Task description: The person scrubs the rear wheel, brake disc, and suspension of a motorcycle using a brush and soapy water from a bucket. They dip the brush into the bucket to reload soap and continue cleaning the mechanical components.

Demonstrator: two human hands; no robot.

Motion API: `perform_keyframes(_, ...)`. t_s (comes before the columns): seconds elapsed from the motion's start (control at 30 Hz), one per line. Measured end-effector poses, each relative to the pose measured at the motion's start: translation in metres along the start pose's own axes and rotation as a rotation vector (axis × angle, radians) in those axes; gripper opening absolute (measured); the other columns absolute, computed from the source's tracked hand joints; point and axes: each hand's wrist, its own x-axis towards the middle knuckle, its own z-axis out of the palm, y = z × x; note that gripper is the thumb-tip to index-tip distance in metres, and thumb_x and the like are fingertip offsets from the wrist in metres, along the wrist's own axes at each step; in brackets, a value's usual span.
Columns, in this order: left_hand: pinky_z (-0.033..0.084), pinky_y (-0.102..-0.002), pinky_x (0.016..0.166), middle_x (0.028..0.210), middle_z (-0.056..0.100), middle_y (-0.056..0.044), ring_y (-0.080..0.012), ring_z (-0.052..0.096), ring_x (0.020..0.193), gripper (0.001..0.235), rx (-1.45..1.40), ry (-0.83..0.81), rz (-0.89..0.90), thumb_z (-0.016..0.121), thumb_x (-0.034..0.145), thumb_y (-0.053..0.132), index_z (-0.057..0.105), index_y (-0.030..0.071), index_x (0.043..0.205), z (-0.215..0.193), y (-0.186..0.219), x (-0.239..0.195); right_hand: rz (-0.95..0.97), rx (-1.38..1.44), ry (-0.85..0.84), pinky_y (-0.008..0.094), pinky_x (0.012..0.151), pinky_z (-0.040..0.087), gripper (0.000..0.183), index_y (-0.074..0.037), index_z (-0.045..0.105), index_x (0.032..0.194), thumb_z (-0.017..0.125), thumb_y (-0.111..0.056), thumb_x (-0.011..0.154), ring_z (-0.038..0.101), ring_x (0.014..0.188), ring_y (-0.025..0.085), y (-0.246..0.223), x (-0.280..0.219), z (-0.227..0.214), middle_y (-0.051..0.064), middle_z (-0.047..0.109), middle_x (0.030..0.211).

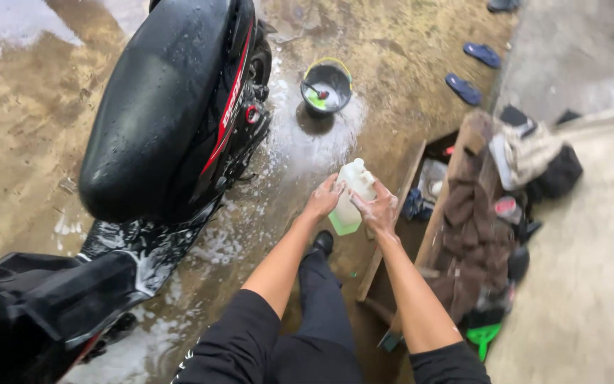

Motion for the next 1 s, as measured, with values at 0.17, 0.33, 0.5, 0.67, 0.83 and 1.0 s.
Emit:
perform_keyframes(0.17,0.028,-0.047,0.115,0.145,0.040,-0.024,-0.0390,0.037,0.135,0.066,-0.071,0.081,-0.082,0.046,0.094,0.047,0.033,0.010,0.147,0.005,0.035,0.107,0.123,-0.220,-0.138,0.045,0.069,0.055,0.050,-0.024,0.071,0.103,0.079,-0.057,0.068,0.068,0.082,0.034,0.059,0.124,0.032,0.012,0.070,0.083)
perform_keyframes(0.33,0.026,-0.052,0.114,0.145,0.034,-0.031,-0.0442,0.032,0.136,0.068,-0.103,0.159,-0.185,0.047,0.093,0.045,0.024,0.017,0.151,-0.002,0.064,0.198,0.130,-0.311,-0.260,0.047,0.067,0.053,0.046,-0.022,0.072,0.096,0.073,-0.061,0.071,0.068,0.080,0.036,0.077,0.238,0.058,0.014,0.069,0.078)
perform_keyframes(0.5,0.023,-0.050,0.115,0.148,0.032,-0.028,-0.0405,0.028,0.139,0.069,-0.075,0.121,-0.189,0.047,0.093,0.042,0.021,0.017,0.152,0.018,0.010,0.338,0.217,-0.375,-0.381,0.050,0.071,0.051,0.052,-0.015,0.070,0.098,0.065,-0.062,0.077,0.066,0.086,0.041,0.139,0.332,0.105,0.020,0.069,0.084)
perform_keyframes(0.67,0.027,-0.053,0.113,0.142,0.034,-0.036,-0.0476,0.034,0.134,0.066,0.035,0.074,-0.061,0.046,0.094,0.029,0.024,-0.002,0.148,0.030,-0.045,0.460,0.394,-0.463,-0.461,0.052,0.073,0.051,0.057,-0.014,0.069,0.099,0.067,-0.065,0.073,0.066,0.090,0.041,0.196,0.415,0.164,0.021,0.069,0.087)
perform_keyframes(0.83,0.023,-0.048,0.116,0.150,0.028,-0.027,-0.0392,0.028,0.140,0.066,0.052,-0.053,-0.179,0.042,0.096,0.036,0.023,0.004,0.149,0.023,-0.095,0.556,0.467,-0.465,-0.506,0.053,0.076,0.051,0.058,-0.012,0.069,0.100,0.067,-0.063,0.073,0.065,0.092,0.044,0.248,0.482,0.227,0.025,0.068,0.089)
perform_keyframes(1.0,0.026,-0.048,0.115,0.153,0.023,-0.024,-0.0372,0.026,0.142,0.070,0.120,-0.097,-0.238,0.041,0.094,0.043,0.019,0.009,0.152,0.023,-0.137,0.633,0.504,-0.445,-0.502,0.053,0.076,0.051,0.052,-0.013,0.068,0.099,0.064,-0.060,0.077,0.065,0.092,0.044,0.296,0.528,0.280,0.024,0.067,0.089)
